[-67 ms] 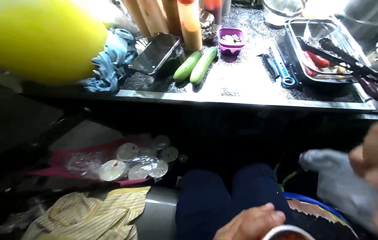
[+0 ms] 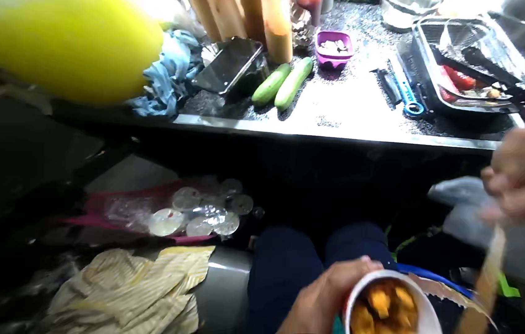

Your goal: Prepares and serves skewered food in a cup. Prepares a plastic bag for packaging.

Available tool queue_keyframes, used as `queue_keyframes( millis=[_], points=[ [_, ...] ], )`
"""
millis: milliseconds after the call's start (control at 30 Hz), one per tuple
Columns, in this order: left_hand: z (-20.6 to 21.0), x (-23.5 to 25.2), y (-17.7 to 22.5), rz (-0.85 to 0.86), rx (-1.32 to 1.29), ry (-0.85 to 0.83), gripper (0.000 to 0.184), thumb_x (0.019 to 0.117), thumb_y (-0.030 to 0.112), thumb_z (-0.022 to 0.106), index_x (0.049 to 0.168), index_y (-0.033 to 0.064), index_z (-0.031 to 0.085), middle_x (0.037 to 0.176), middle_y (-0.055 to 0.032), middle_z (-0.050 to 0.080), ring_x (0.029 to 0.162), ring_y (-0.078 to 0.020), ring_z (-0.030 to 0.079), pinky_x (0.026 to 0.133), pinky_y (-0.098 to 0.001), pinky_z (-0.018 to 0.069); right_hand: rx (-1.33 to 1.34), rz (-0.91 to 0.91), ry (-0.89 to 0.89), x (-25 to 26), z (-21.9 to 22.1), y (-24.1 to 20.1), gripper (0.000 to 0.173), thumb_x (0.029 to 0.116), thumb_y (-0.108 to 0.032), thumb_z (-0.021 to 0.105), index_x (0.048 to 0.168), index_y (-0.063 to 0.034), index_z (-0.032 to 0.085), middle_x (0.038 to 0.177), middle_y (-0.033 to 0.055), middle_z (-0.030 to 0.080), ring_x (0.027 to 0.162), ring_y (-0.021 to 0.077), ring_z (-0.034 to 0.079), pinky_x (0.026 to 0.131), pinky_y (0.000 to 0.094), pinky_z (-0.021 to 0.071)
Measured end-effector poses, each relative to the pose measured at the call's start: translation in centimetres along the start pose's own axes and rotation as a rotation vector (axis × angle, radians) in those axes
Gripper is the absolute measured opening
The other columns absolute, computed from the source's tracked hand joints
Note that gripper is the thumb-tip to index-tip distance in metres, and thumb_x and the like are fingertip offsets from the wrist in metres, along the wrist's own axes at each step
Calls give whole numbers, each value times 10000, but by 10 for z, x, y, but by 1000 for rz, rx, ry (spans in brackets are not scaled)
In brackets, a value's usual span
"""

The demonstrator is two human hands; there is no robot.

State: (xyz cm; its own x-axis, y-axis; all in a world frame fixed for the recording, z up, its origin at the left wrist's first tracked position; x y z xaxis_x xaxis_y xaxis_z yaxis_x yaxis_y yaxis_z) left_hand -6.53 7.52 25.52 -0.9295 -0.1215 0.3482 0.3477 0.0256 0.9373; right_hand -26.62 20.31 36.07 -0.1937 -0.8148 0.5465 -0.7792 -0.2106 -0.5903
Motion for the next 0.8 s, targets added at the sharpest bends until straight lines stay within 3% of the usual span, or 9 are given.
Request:
queue_keyframes(
  millis=[100,233,333,500,567,633,700,800],
  points=[
    [-20,2,-13,5,140,127,725,858,216,825,1450,44,443,1399,-48,588,1274,-71,576,1088,-256,504,-176,-1,7,-3,-5,27,170,991,-171,644,1096,-194,776,1038,-67,601,936,-10,562,796,125,482],
    [-40,0,-31,-46,228,263,775,799,177,863,1429,-5,450,1339,-73,625,1224,-86,616,1043,-256,541,-362,2,-6,2,13,4,168,994,-179,634,1093,-193,768,1042,13,581,949,63,534,828,196,451],
    [-44,3,-39,-63,260,293,809,773,147,866,1419,-71,431,1332,-116,624,1223,-89,619,1044,-242,534,-473,-117,-39,10,36,-11,154,1006,-150,620,1108,-176,733,1045,48,554,978,121,529,829,225,447],
    [-44,13,-52,-66,203,285,799,785,126,864,1415,-91,425,1335,-132,622,1231,-124,622,1053,-270,540,-530,-289,-208,23,88,-18,198,993,-57,568,1063,-122,742,989,103,632,828,214,587,625,298,469],
    [-45,18,-59,-83,191,287,795,779,119,863,1411,-92,431,1327,-121,628,1225,-104,620,1051,-260,537,-467,-299,-239,27,100,-11,269,994,-31,559,1163,-132,742,1089,127,655,810,201,592,587,277,462],
    [-50,24,-64,-95,187,309,794,797,162,858,1413,-92,426,1333,-110,618,1223,-75,613,1040,-241,533,-382,-238,-157,31,92,0,333,1016,-85,580,1308,-204,689,1275,143,617,830,150,599,599,234,467],
    [-61,30,-68,-110,172,364,824,801,212,865,1421,-92,416,1351,-137,580,1236,-107,601,1036,-261,537,-325,-146,-1,35,68,16,368,1033,-259,617,1401,-263,609,1378,87,531,838,51,587,661,161,490],
    [-83,54,-68,-133,131,458,890,754,203,896,1425,-81,384,1312,-151,578,1170,-162,644,976,-301,585,-286,-35,295,34,22,52,463,996,-327,676,1375,-81,577,1292,92,509,857,23,565,711,138,502]
  ],
)
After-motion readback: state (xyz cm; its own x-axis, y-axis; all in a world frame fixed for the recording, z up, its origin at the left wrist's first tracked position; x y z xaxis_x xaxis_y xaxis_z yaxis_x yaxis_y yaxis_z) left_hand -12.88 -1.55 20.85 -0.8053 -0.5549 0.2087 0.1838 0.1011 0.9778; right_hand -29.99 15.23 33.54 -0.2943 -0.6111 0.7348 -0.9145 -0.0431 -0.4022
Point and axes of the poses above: each hand's wrist, its own x-axis towards the middle knuckle, its own z-axis out of the palm, y = z × x, the point moved 8 cm from there along x, towards the middle knuckle
